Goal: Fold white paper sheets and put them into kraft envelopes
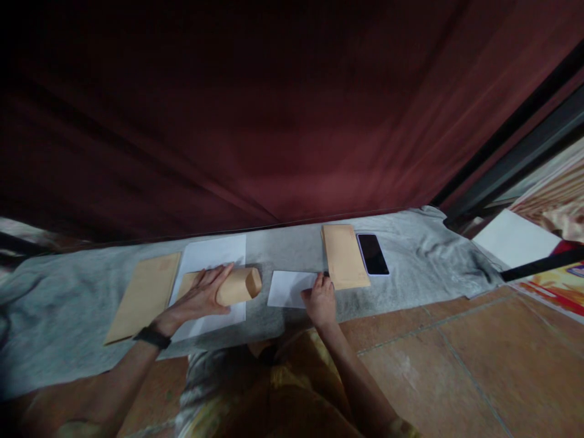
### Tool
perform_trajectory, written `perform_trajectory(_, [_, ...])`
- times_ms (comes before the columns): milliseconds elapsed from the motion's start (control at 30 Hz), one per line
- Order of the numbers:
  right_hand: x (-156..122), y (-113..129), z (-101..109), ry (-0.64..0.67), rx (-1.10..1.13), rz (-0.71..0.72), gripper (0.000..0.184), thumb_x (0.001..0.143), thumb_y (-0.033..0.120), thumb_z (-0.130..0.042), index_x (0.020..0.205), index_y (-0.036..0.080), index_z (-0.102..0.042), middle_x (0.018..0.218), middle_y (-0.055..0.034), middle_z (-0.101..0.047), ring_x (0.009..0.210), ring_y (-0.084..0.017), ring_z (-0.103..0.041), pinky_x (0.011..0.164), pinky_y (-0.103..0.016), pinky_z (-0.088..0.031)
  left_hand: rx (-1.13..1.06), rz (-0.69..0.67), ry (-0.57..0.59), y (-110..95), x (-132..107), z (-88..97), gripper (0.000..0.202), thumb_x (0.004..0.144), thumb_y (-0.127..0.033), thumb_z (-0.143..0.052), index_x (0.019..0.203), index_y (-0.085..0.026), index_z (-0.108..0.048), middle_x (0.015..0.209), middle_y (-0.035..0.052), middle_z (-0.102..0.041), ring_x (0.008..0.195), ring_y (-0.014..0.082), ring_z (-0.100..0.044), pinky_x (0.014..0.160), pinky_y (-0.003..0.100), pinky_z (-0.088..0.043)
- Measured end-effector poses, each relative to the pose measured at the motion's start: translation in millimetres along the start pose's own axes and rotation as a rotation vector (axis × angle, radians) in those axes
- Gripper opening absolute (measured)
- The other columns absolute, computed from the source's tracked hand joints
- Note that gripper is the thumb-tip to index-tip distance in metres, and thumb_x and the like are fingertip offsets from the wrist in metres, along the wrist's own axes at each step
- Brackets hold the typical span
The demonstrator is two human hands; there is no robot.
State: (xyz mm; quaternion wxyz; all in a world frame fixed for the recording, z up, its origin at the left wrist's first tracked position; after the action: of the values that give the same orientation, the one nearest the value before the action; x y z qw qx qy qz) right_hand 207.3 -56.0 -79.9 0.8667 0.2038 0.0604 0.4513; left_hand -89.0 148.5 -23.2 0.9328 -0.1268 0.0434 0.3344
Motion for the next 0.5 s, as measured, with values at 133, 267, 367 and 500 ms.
perform_trajectory(133, [7.4, -0.3, 0.7, 0.032, -0.015, -0.053, 0.063, 0.084, 0.028, -0.068, 0.138, 0.005, -0.048, 0.116, -0.0214, -0.06, 0.115, -0.035, -0.057, 0.1, -0.042, -0.046, 0.011, -0.006, 0.034, 2.9, 8.9, 2.8, 0.126, 0.061, -0.043, -0.081, 0.164, -0.025, -0.011, 0.162, 0.0177, -0.036, 0.151, 0.0384, -0.029, 0.124, 0.058, -0.011])
perform_trajectory(267, [11.6, -5.1, -1.1, 0.03, 0.049, -0.091, 0.053, 0.08, 0.026, -0.07, 0.127, 0.008, -0.054, 0.109, -0.0191, -0.064, 0.108, -0.032, -0.06, 0.094, -0.039, -0.048, -0.021, -0.017, 0.048, 5.3, 13.8, 1.6, 0.128, 0.06, -0.042, -0.082, 0.164, -0.027, -0.008, 0.163, 0.0165, -0.035, 0.151, 0.0377, -0.03, 0.123, 0.057, -0.014])
perform_trajectory(367, [13.0, -11.6, -2.6, 0.018, 0.152, -0.078, 0.031, 0.079, 0.025, -0.067, 0.108, 0.014, -0.061, 0.099, -0.0136, -0.065, 0.098, -0.028, -0.062, 0.088, -0.037, -0.049, -0.03, -0.018, 0.046, 5.2, 13.8, 0.8, 0.128, 0.06, -0.041, -0.082, 0.164, -0.027, -0.008, 0.163, 0.0162, -0.034, 0.152, 0.0369, -0.028, 0.123, 0.055, -0.016])
perform_trajectory(500, [11.7, -17.7, -4.5, 0.026, 0.425, -0.026, 0.008, 0.079, 0.028, -0.059, 0.081, 0.021, -0.056, 0.081, -0.0049, -0.062, 0.082, -0.022, -0.06, 0.077, -0.033, -0.049, -0.033, -0.02, 0.046, 4.3, 12.7, 0.7, 0.127, 0.06, -0.04, -0.081, 0.163, -0.027, -0.008, 0.165, 0.0166, -0.031, 0.153, 0.0373, -0.026, 0.123, 0.054, -0.015])
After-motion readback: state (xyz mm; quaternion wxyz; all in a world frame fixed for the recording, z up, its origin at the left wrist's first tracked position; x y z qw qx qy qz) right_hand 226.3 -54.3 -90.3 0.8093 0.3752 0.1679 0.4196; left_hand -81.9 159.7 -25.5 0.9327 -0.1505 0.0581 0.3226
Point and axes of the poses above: each hand's wrist, its own x-axis towards the middle knuckle, its own z-axis out of the back of the hand, y = z × x, the point moved 1 cm from there along x, towards the middle knuckle
